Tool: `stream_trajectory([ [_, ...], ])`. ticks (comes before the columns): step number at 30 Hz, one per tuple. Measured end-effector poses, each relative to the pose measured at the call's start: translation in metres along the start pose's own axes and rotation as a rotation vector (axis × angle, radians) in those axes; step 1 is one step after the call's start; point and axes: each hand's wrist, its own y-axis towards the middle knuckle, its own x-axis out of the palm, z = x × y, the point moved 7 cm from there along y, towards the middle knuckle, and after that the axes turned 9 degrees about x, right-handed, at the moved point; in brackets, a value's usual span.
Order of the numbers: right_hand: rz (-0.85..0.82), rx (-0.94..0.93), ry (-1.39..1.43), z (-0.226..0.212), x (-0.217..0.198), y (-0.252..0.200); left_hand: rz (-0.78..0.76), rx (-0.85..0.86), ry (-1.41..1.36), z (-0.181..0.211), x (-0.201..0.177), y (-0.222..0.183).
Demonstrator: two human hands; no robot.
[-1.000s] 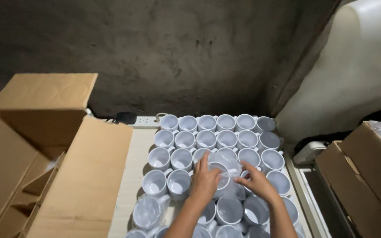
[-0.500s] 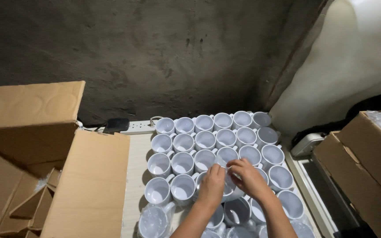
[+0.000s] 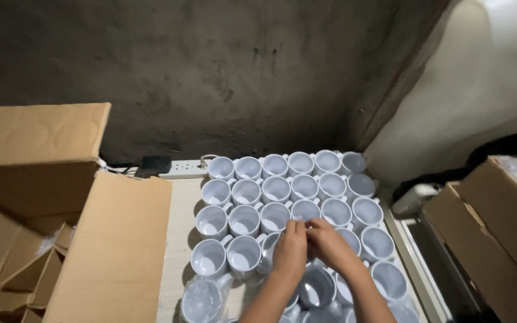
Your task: The person places white mugs into plastic bags and puts the bagged mugs into the slots of a cardboard box.
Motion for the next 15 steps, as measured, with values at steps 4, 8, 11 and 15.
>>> stream_trajectory([
  [4,-0.185,0.199,0.212,0.024,-0.001,-0.002,0.091,0.017,-0.064,0.002,-0.02,0.001],
  [8,0.032,0.146,0.416,0.032,-0.014,0.004,0.175,0.116,-0.09,0.005,-0.026,-0.002],
  [11,0.003,0.076,0.36,0.044,0.002,0.015,0.208,0.215,-0.127,0.008,-0.041,-0.005],
  [15,-0.089,-0.067,0.272,0.037,0.022,0.022,0.033,0.227,-0.121,-0.006,-0.034,-0.003],
])
